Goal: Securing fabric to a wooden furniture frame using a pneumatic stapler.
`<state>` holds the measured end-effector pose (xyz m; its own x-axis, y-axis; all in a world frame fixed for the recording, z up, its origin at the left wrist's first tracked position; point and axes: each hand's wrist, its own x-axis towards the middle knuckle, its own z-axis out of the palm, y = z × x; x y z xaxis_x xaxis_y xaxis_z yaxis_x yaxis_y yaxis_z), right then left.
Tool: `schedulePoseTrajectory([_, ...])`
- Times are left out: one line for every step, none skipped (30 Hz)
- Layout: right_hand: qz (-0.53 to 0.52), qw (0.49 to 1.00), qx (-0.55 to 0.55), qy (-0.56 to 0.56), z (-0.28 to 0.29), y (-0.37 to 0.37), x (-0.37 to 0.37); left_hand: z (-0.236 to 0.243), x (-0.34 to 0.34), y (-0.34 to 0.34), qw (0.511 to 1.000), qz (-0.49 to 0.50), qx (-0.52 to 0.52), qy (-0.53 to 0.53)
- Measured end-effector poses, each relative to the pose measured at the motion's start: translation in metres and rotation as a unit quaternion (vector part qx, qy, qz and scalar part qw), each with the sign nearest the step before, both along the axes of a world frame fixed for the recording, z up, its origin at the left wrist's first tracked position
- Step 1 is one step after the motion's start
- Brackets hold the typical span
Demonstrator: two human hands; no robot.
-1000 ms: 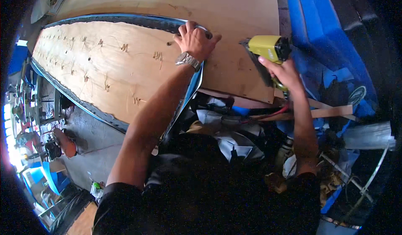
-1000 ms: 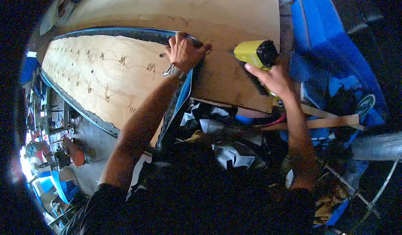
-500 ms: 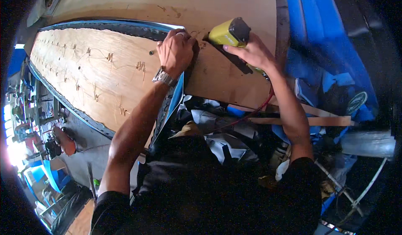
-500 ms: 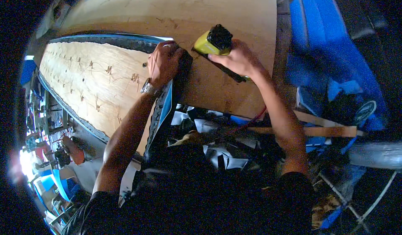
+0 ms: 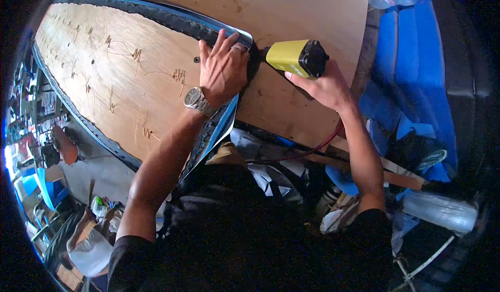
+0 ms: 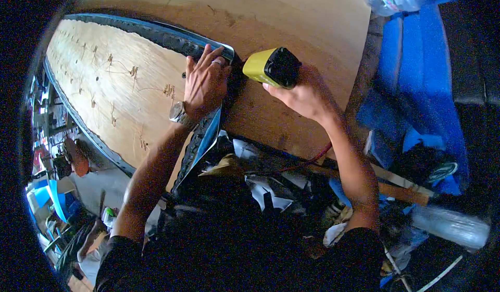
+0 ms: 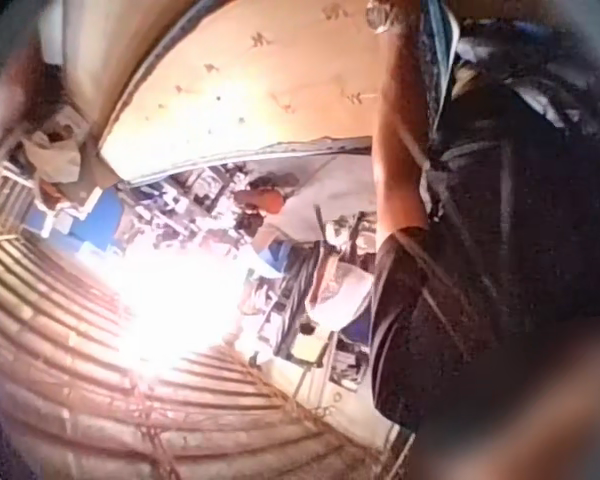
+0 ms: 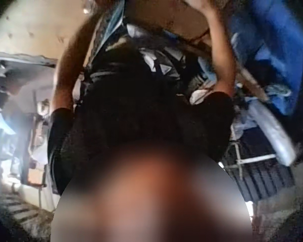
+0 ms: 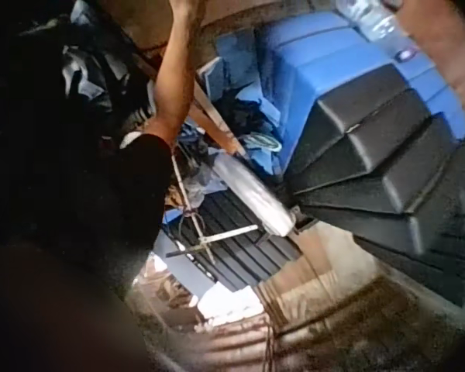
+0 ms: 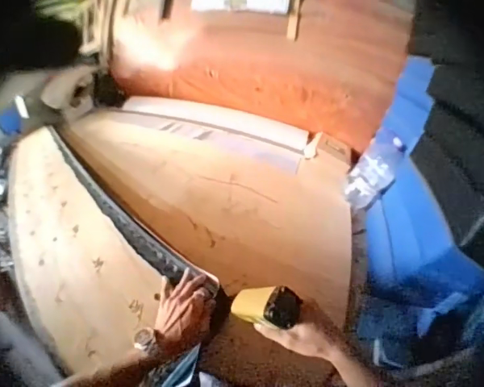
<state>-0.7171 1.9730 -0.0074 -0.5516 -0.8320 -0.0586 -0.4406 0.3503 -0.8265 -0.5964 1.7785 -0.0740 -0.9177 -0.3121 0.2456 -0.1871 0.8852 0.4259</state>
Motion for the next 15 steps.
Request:
schedulePoseTrajectory([0.007, 1.000, -0.002, 0.014, 0.000, -0.001, 0.000, 0.000, 0.000, 0.000, 1.000, 0.003, -0.010, 0.001])
schedulePoseTrajectory([0.011, 1.000, -0.012, 0.023, 0.000, -0.003, 0.000, -0.001, 0.000, 0.000, 1.000, 0.011, -0.008, 0.000])
schedulePoseTrajectory([0.015, 1.000, -0.002, 0.025, 0.000, -0.004, 0.000, -0.001, 0.000, 0.001, 1.000, 0.008, -0.012, -0.001])
schedulePoseTrajectory([0.018, 0.999, 0.004, 0.027, -0.001, -0.006, 0.000, -0.001, 0.000, 0.001, 1.000, 0.007, -0.018, 0.001])
schedulePoseTrajectory([0.023, 0.999, -0.002, 0.032, -0.001, -0.008, 0.000, -0.002, -0.001, 0.001, 1.000, 0.007, -0.015, -0.004])
schedulePoseTrajectory([0.023, 0.999, 0.009, 0.030, 0.000, -0.009, 0.000, -0.003, -0.001, 0.002, 1.000, 0.008, -0.024, 0.000])
schedulePoseTrajectory([0.023, 0.999, 0.006, 0.024, 0.000, -0.010, 0.000, -0.004, -0.001, 0.002, 0.999, 0.008, -0.036, 0.001])
schedulePoseTrajectory([0.023, 1.000, 0.003, 0.018, 0.000, -0.012, 0.000, -0.005, -0.001, 0.002, 0.999, 0.006, -0.050, -0.009])
schedulePoseTrajectory([0.023, 1.000, 0.003, 0.017, 0.000, -0.013, -0.001, -0.006, -0.001, 0.002, 0.999, 0.001, -0.052, 0.003])
schedulePoseTrajectory([0.027, 0.999, 0.009, 0.024, 0.000, -0.014, -0.001, -0.008, -0.001, 0.003, 0.998, 0.005, -0.056, -0.002])
schedulePoseTrajectory([0.031, 0.999, 0.014, 0.030, -0.001, -0.015, -0.001, -0.009, -0.001, 0.003, 0.998, 0.006, -0.065, 0.001])
schedulePoseTrajectory([0.032, 0.999, 0.013, 0.029, -0.002, -0.016, -0.002, -0.011, 0.000, 0.003, 0.997, 0.003, -0.073, -0.001])
schedulePoseTrajectory([0.031, 0.998, 0.026, 0.046, -0.003, -0.017, -0.002, -0.013, 0.000, 0.003, 0.998, 0.006, -0.060, -0.014])
schedulePoseTrajectory([0.029, 0.997, 0.031, 0.061, -0.005, -0.018, -0.002, -0.014, 0.001, 0.002, 0.998, 0.003, -0.058, 0.000])
schedulePoseTrajectory([0.030, 0.996, 0.045, 0.067, -0.008, -0.019, -0.003, -0.016, 0.001, 0.002, 0.998, 0.002, -0.065, 0.004])
